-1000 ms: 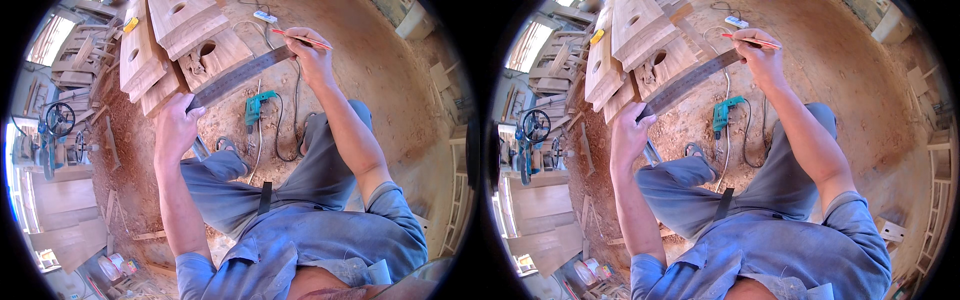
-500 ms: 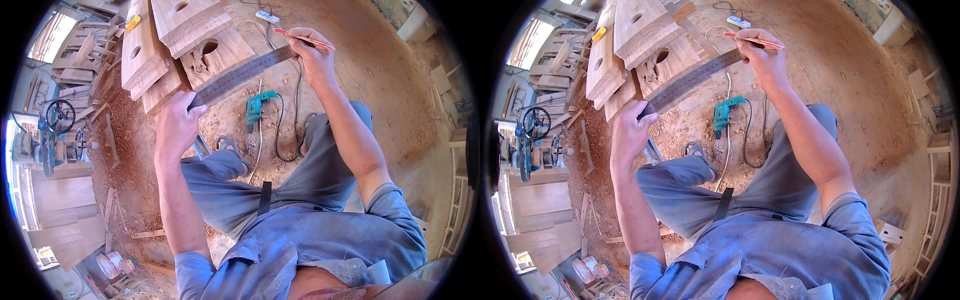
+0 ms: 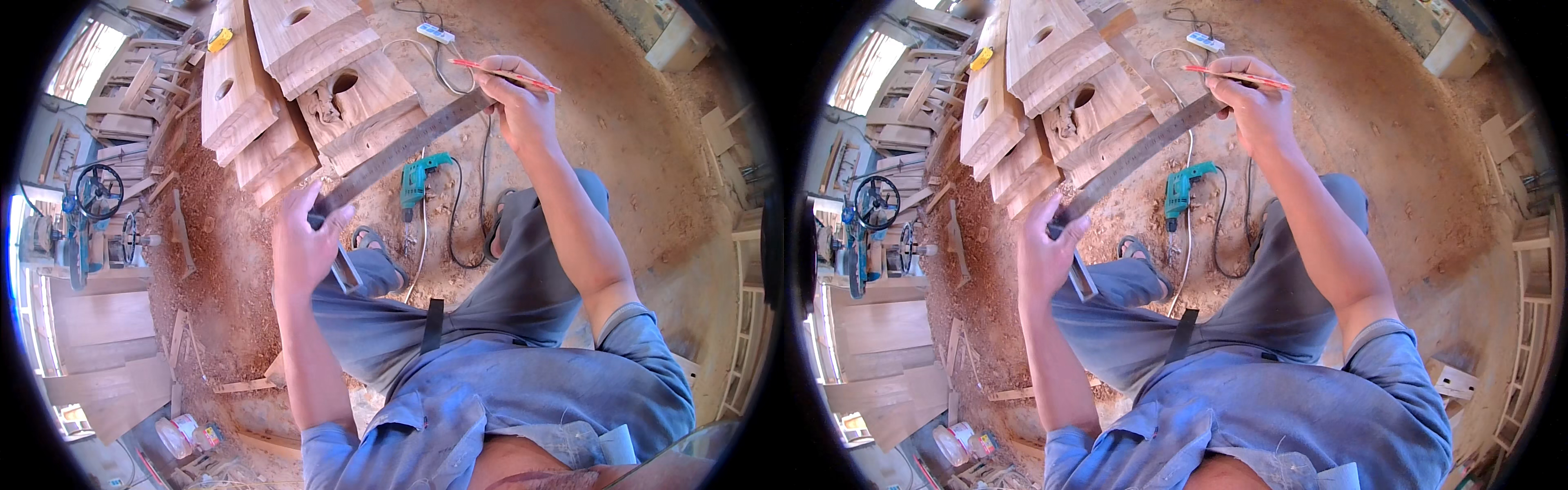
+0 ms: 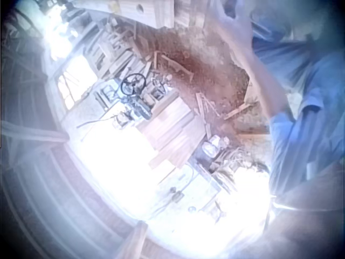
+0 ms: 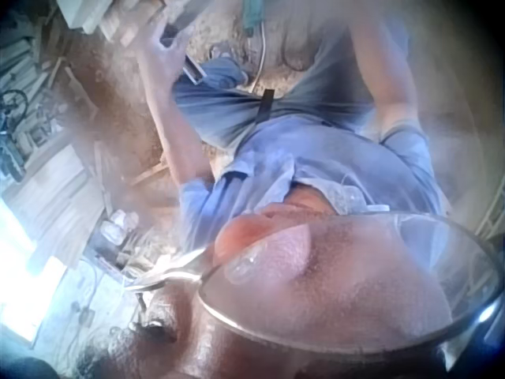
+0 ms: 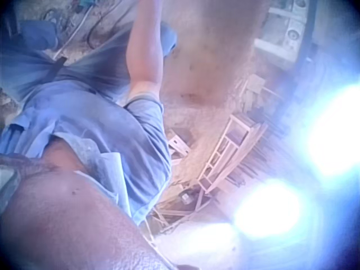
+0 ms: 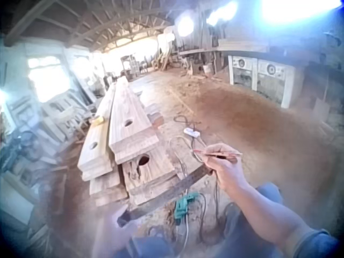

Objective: The person drills holes into wooden planks using a corded drill. They measure and mark the wood with a ruler and pencil, then drill at the marked locations.

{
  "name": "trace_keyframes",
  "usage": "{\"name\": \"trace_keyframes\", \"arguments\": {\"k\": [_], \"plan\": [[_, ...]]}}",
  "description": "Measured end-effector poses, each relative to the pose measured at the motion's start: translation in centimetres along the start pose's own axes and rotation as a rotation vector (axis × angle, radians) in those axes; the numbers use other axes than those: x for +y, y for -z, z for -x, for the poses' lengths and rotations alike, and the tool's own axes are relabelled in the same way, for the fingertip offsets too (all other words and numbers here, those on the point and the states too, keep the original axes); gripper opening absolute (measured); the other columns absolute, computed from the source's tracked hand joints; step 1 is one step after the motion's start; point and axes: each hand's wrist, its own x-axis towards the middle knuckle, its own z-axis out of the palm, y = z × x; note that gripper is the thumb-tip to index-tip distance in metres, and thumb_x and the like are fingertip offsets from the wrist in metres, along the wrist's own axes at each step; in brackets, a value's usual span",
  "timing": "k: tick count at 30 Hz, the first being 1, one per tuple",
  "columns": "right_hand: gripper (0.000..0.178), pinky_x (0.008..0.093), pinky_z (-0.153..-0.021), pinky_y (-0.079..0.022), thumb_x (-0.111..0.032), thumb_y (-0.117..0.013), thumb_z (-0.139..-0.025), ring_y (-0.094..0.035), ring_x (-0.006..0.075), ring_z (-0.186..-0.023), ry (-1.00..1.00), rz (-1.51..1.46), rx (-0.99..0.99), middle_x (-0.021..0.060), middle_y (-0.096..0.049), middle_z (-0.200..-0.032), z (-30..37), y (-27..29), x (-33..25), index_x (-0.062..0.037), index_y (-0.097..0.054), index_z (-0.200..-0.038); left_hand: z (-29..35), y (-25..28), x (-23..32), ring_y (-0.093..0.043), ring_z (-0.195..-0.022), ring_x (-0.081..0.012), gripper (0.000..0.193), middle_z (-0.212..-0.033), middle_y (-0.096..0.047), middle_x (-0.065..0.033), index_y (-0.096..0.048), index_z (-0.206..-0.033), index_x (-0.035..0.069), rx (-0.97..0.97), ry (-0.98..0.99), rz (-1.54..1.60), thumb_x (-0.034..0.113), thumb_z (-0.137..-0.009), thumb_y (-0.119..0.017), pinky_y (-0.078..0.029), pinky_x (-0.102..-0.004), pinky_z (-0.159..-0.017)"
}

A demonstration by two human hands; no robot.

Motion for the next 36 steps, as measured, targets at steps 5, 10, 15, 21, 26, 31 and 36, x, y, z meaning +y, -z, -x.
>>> {"name": "trace_keyframes", "arguments": {"k": [5, 10, 15, 21, 26, 31, 36], "plan": [[0.009, 0.0275, -0.056, -0.047, -0.001, -0.069, -0.085, -0.059, 0.0102, -0.07, 0.018, 0.005, 0.02, 0.0024, -0.066, -0.082, 1.4, -0.4, -0.4, -0.0025, -0.072, -0.094, 5.6, -0.8, 0.5, -0.061, -0.09, -0.0178, 0.076, -0.109, -0.068, -0.0149, -0.052, -0.137, -0.008, 0.042, 0.266, 0.306, 0.041, -0.086, -0.083, -0.051, -0.0321, -0.076], [0.012, 0.027, -0.058, -0.049, -0.001, -0.067, -0.085, -0.06, 0.009, -0.073, 0.048, 0.058, 0.057, 0.0031, -0.068, -0.084, 3.9, -1.7, -1.5, -0.0015, -0.072, -0.096, 9.7, -2.3, 1.6, -0.064, -0.079, -0.0217, 0.051, -0.093, -0.068, -0.0123, -0.059, -0.126, -0.006, 0.049, 0.384, 0.292, 0.028, -0.092, -0.076, -0.05, -0.0363, -0.068], [0.018, 0.0281, -0.074, -0.05, -0.011, -0.066, -0.093, -0.062, 0.013, -0.084, 0.107, -0.052, -0.218, 0.0112, -0.071, -0.096, 8.7, -2.3, -2.9, 0.0023, -0.07, -0.105, 10.6, -3.0, 0.1, -0.065, -0.091, -0.0409, 0.029, -0.098, -0.069, -0.0207, -0.064, -0.122, -0.002, 0.234, 0.224, -0.315, 0.014, -0.097, -0.062, -0.05, -0.0472, -0.078], [0.049, 0.0379, -0.082, -0.053, -0.04, -0.052, -0.105, -0.069, 0.0282, -0.098, 0.261, -0.431, -0.351, 0.0208, -0.071, -0.113, 10.9, -2.8, -3.1, 0.004, -0.065, -0.122, 9.3, -1.5, -2.7, -0.067, -0.082, -0.0368, 0.025, -0.097, -0.071, -0.0183, -0.065, -0.122, 0.002, 0.159, 0.177, -0.24, 0.013, -0.101, -0.055, -0.052, -0.0431, -0.074], [0.051, 0.0417, -0.083, -0.053, -0.041, -0.047, -0.106, -0.071, 0.0333, -0.097, 0.038, -0.551, -0.187, 0.0224, -0.072, -0.11, 12.5, -0.5, 0.8, 0.0051, -0.066, -0.12, 6.8, -0.7, -1.6, -0.062, -0.071, -0.0169, 0.025, -0.08, -0.066, -0.01, -0.061, -0.122, -0.002, 0.05, 0.149, 0.238, 0.007, -0.103, -0.048, -0.05, -0.0318, -0.068], [0.043, 0.0411, -0.08, -0.053, -0.034, -0.05, -0.103, -0.072, 0.0323, -0.09, -0.202, -0.442, -0.068, 0.021, -0.073, -0.107, 16.4, 0.7, 3.5, 0.0041, -0.067, -0.116, 1.7, -0.6, -0.9, -0.055, -0.066, -0.0112, 0.022, -0.075, -0.062, -0.0064, -0.062, -0.119, -0.003, 0.105, 0.034, 0.3, 0.008, -0.104, -0.05, -0.047, -0.0279, -0.064], [0.032, 0.0352, -0.073, -0.054, -0.026, -0.057, -0.1, -0.072, 0.0235, -0.085, -0.294, -0.306, -0.051, 0.0146, -0.074, -0.101, 18.3, 1.7, 5.0, 0.0, -0.067, -0.115, -2.2, 0.2, -1.1, -0.057, -0.067, -0.0156, 0.018, -0.073, -0.061, -0.0104, -0.067, -0.112, -0.004, 0.057, -0.063, 0.17, 0.006, -0.101, -0.056, -0.048, -0.031, -0.065]]}}
